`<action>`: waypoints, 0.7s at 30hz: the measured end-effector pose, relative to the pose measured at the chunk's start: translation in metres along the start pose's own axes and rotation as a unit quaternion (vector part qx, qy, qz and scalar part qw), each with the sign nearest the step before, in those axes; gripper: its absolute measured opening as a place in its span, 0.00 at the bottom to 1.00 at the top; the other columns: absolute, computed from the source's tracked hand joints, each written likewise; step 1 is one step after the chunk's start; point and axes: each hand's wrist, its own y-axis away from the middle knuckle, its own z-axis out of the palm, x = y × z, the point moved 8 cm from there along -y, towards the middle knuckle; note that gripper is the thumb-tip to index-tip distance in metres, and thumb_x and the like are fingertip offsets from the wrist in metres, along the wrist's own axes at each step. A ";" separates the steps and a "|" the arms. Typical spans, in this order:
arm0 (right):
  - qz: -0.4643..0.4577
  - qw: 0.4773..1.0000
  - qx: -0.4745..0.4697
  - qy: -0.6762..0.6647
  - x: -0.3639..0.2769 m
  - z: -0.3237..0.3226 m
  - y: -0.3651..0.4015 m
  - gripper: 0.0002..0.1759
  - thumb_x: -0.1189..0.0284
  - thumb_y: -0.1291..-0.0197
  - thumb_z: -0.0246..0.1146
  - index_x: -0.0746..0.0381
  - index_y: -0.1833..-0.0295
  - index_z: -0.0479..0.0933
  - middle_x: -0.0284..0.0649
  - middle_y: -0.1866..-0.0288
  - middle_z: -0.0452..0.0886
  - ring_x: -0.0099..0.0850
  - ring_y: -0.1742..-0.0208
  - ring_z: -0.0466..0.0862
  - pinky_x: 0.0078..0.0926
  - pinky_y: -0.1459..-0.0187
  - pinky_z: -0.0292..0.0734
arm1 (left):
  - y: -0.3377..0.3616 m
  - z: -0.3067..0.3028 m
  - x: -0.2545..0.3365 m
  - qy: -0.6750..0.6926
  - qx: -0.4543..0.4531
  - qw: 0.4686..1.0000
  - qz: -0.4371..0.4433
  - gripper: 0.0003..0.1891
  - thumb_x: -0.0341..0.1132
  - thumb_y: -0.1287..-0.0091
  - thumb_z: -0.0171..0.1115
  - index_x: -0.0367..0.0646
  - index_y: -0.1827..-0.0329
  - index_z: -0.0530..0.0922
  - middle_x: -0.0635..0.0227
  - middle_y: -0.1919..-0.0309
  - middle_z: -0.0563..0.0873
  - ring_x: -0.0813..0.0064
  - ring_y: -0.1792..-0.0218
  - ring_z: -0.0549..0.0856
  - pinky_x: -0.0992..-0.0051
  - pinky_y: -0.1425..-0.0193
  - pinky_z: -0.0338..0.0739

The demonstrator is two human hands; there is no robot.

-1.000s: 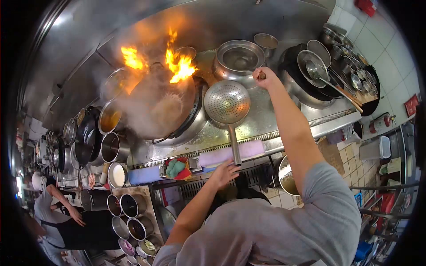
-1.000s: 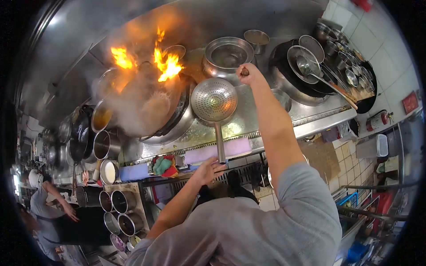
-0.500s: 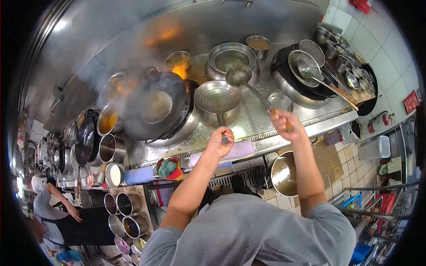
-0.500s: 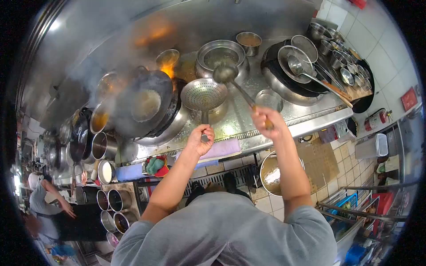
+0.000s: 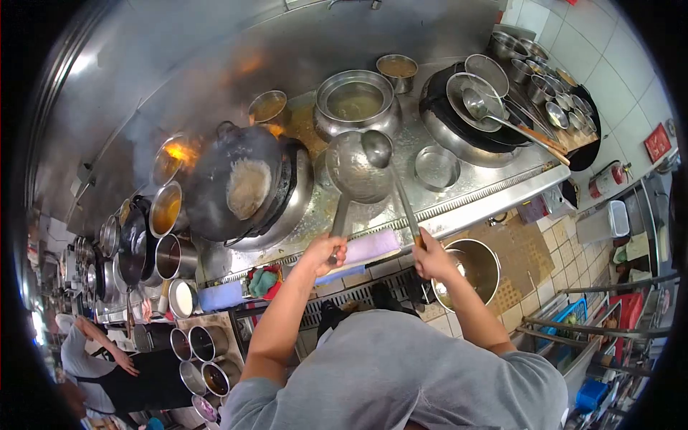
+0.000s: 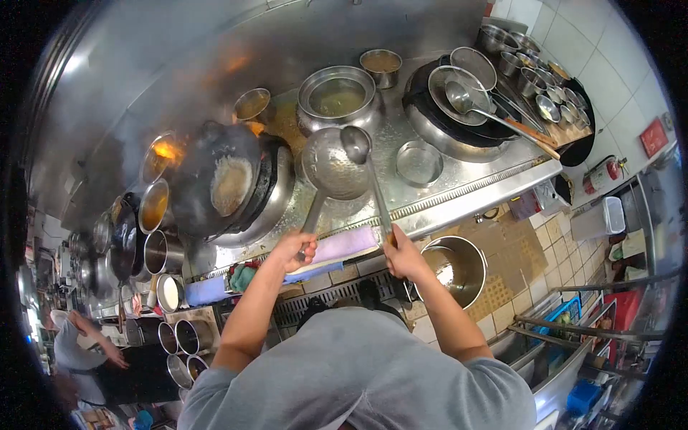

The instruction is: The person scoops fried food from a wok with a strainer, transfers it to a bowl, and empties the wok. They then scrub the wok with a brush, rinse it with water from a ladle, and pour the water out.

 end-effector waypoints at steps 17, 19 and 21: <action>-0.327 0.863 0.161 0.349 -0.139 -0.003 -0.122 0.29 0.71 0.44 0.54 0.62 0.36 0.58 0.56 0.63 0.78 0.55 0.60 0.78 0.45 0.61 0.73 | -0.062 -0.027 -0.051 0.289 -0.121 0.950 -0.014 0.04 0.33 0.36 0.54 0.46 0.66 0.68 0.78 0.80 0.68 0.87 0.84 0.66 0.84 0.82 0.61; -0.276 0.843 0.194 0.418 -0.178 0.003 -0.190 0.24 0.71 0.45 0.53 0.68 0.43 0.63 0.58 0.65 0.79 0.54 0.62 0.79 0.45 0.60 0.73 | -0.064 -0.014 -0.071 0.298 -0.103 0.949 -0.012 0.05 0.35 0.36 0.54 0.45 0.63 0.70 0.78 0.79 0.70 0.86 0.83 0.67 0.85 0.81 0.64; -0.236 0.845 0.160 0.452 -0.204 0.014 -0.257 0.16 0.72 0.46 0.52 0.71 0.54 0.69 0.56 0.67 0.79 0.52 0.67 0.79 0.45 0.64 0.73 | -0.062 0.000 -0.080 0.301 -0.083 0.950 -0.009 0.08 0.37 0.35 0.54 0.44 0.60 0.71 0.77 0.79 0.71 0.84 0.82 0.69 0.86 0.79 0.67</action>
